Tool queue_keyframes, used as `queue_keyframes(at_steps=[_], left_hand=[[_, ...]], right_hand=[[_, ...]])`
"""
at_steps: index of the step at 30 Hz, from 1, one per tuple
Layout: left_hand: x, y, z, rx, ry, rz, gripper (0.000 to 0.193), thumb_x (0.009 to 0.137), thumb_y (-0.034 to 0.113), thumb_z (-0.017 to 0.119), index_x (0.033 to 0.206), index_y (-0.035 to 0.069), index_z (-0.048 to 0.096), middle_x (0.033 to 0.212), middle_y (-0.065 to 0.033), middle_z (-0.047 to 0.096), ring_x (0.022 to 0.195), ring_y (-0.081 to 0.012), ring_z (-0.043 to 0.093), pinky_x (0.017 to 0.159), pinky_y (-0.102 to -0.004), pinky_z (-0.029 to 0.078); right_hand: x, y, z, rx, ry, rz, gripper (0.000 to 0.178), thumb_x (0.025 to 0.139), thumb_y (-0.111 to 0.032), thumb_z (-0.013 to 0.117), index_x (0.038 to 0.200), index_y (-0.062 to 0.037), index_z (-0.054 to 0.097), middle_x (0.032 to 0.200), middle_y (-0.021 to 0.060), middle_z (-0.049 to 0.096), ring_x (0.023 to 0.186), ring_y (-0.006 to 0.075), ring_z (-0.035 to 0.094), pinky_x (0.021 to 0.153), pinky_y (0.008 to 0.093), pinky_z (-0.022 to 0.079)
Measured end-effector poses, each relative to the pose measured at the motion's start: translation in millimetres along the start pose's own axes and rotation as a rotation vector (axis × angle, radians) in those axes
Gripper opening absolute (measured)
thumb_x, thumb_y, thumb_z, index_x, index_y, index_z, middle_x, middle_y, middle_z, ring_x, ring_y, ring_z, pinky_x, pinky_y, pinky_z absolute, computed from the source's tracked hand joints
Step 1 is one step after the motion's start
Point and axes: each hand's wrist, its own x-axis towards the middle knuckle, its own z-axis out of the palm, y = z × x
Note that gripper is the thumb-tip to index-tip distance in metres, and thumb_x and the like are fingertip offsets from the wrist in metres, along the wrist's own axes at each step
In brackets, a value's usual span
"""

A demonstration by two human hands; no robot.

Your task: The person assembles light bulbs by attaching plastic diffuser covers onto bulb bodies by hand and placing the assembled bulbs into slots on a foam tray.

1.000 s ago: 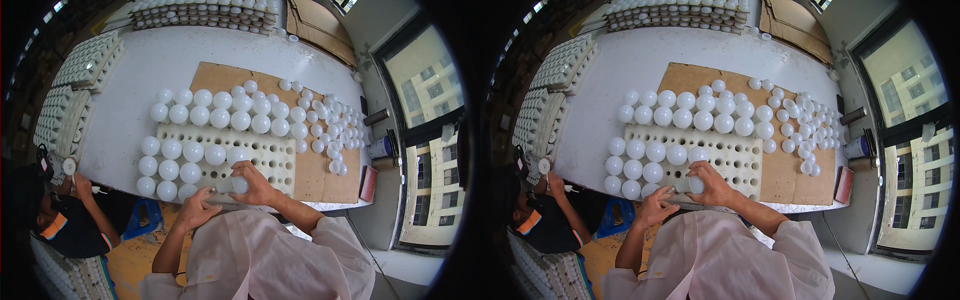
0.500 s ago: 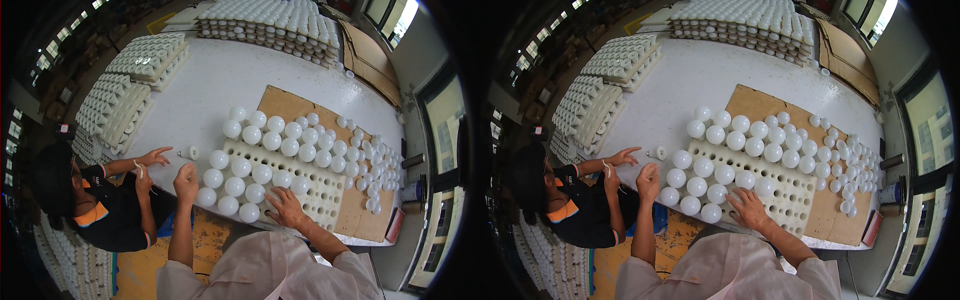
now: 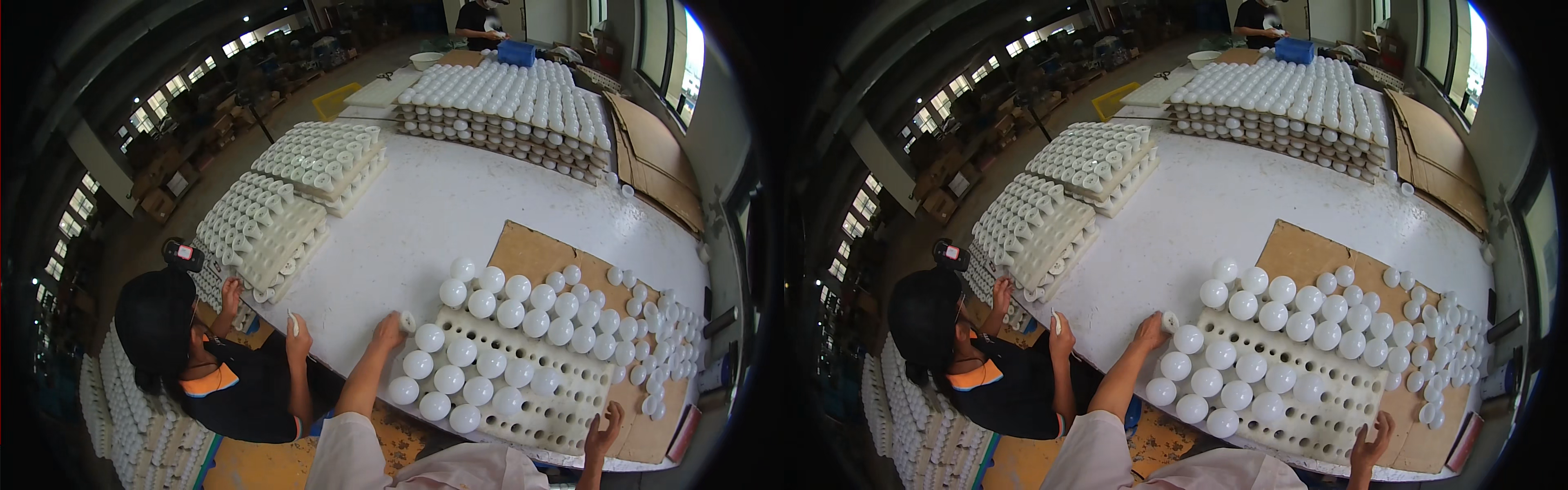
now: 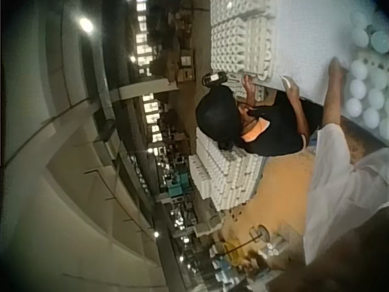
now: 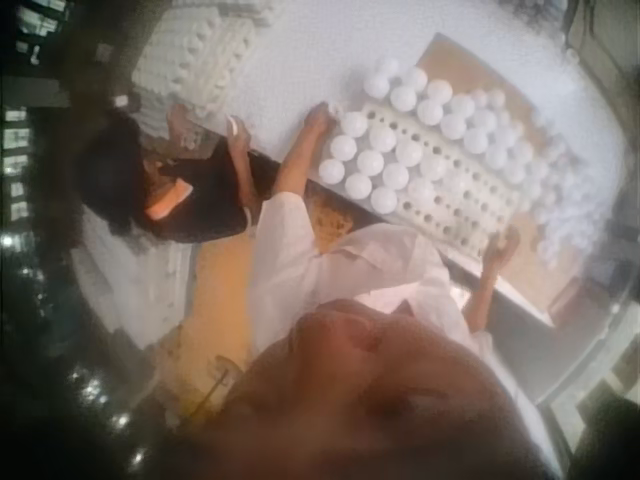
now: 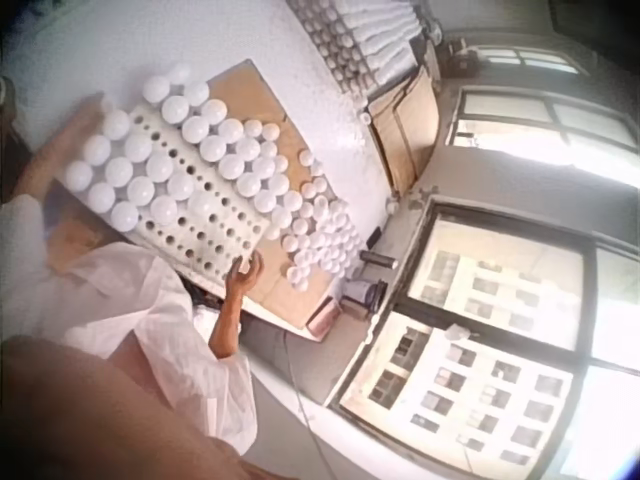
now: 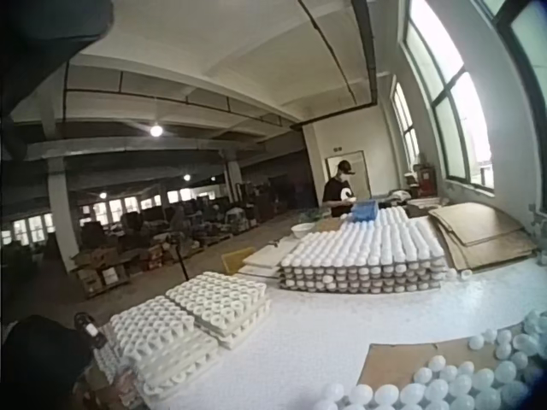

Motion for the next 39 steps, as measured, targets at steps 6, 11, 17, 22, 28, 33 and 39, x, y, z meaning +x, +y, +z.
queue_keyframes(at_steps=[6, 11, 17, 22, 28, 33, 39], left_hand=[[-27, 12, -30, -0.692, 0.355, -0.204, 0.047, 0.075, 0.016, 0.071, 0.114, -0.001, 0.054, 0.108, -0.0177, 0.063, 0.091, -0.0265, 0.064, 0.076, -0.0352, 0.052], [-99, 46, -53, -1.303, 0.461, 0.003, 0.041, 0.083, 0.011, 0.063, 0.120, 0.001, 0.050, 0.115, -0.0192, 0.060, 0.081, -0.0201, 0.065, 0.067, -0.0280, 0.053], [-195, 115, -43, -1.542, 0.208, 0.061, 0.045, 0.084, 0.008, 0.058, 0.125, -0.002, 0.043, 0.115, -0.0221, 0.059, 0.079, -0.0226, 0.065, 0.067, -0.0332, 0.053], [-235, 162, -28, -1.499, 0.119, 0.133, 0.046, 0.080, 0.005, 0.058, 0.123, -0.006, 0.046, 0.116, -0.0198, 0.059, 0.089, -0.0220, 0.064, 0.070, -0.0303, 0.051], [-232, 224, -16, -1.390, -0.113, 0.238, 0.045, 0.079, 0.006, 0.061, 0.121, -0.006, 0.049, 0.116, -0.0180, 0.060, 0.091, -0.0189, 0.063, 0.074, -0.0300, 0.051], [-228, 242, -7, -1.360, -0.179, 0.330, 0.046, 0.080, 0.002, 0.059, 0.123, -0.006, 0.047, 0.120, -0.0197, 0.057, 0.098, -0.0220, 0.061, 0.082, -0.0332, 0.051], [-228, 240, -6, -1.282, -0.291, 0.336, 0.049, 0.079, 0.000, 0.059, 0.125, -0.006, 0.045, 0.124, -0.0218, 0.054, 0.101, -0.0236, 0.061, 0.080, -0.0318, 0.050]], right_hand=[[12, 196, -21, -0.474, 0.081, 0.261, 0.076, 0.072, -0.011, 0.069, 0.139, -0.0108, 0.034, 0.133, 0.0257, 0.036, 0.121, 0.0400, 0.039, 0.098, 0.0479, 0.036], [55, 266, -15, -0.606, -0.102, 0.706, 0.097, 0.065, -0.039, 0.076, 0.144, -0.0178, 0.024, 0.141, 0.0318, 0.026, 0.130, 0.0459, 0.027, 0.107, 0.0495, 0.026], [53, 304, 23, -0.380, -0.077, 0.400, 0.076, 0.070, -0.018, 0.074, 0.135, -0.0067, 0.037, 0.134, 0.0301, 0.037, 0.124, 0.0441, 0.036, 0.104, 0.0480, 0.032], [68, 221, -13, -0.464, -0.151, 0.357, 0.070, 0.070, -0.014, 0.073, 0.133, -0.0103, 0.044, 0.134, 0.0212, 0.041, 0.125, 0.0379, 0.037, 0.101, 0.0443, 0.034], [64, 280, -38, -0.667, -0.112, 0.492, 0.055, 0.077, -0.017, 0.065, 0.130, -0.0162, 0.049, 0.128, 0.0139, 0.048, 0.126, 0.0342, 0.035, 0.101, 0.0440, 0.034], [58, 320, -28, -0.580, -0.192, 0.396, 0.045, 0.083, -0.012, 0.057, 0.127, -0.0104, 0.052, 0.125, 0.0146, 0.053, 0.119, 0.0355, 0.043, 0.097, 0.0448, 0.038], [23, 353, -5, 0.193, 0.275, 0.342, 0.045, 0.085, -0.011, 0.055, 0.128, -0.0018, 0.048, 0.111, 0.0234, 0.056, 0.093, 0.0420, 0.056, 0.089, 0.0468, 0.044]])
